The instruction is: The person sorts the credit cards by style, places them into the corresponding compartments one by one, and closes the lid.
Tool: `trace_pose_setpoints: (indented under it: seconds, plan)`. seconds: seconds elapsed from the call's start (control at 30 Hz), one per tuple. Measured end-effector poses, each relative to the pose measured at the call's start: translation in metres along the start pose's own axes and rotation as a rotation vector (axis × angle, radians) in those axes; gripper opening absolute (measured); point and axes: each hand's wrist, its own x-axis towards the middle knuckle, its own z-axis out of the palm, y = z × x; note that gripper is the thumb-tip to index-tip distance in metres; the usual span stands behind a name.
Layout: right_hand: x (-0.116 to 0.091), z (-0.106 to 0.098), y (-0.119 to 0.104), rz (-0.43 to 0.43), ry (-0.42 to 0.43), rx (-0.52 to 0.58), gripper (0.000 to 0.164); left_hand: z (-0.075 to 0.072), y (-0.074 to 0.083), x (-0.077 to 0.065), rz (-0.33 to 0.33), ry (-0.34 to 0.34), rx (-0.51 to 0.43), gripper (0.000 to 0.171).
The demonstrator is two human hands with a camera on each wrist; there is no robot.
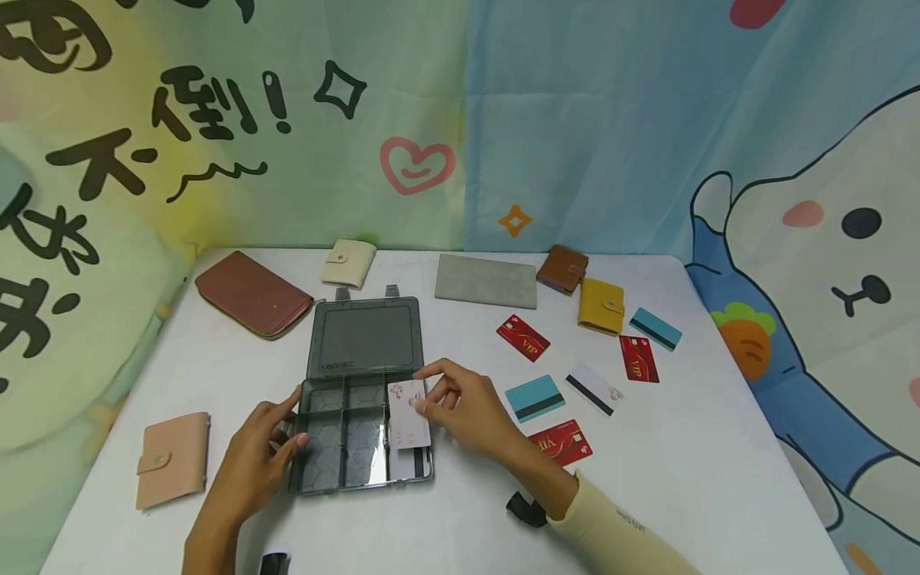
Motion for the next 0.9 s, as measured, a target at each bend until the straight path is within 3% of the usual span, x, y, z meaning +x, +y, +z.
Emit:
trace_pose_setpoints:
  seconds: [0.23, 0.43, 0.63, 0.9]
  plan:
    - [-0.009, 0.007, 0.001, -0.055, -0.116, -0.121, 0.028, -0.001, 0.001, 0.001, 0.003, 0.003, -0.008, 0.071]
    - [-0.001, -0.004, 0.009, -0.061, -0.102, -0.142, 0.027, 0.0, 0.001, 0.002, 0.0, 0.003, -0.011, 0.071]
    - [0.021, -0.034, 0.032, 0.0, -0.028, -0.184, 0.03, -0.001, 0.002, 0.002, -0.007, -0.001, -0.025, 0.07]
    - [0.048, -0.092, 0.069, 0.142, 0.06, -0.259, 0.043, 0.0, 0.0, 0.002, 0.01, 0.012, -0.019, 0.07]
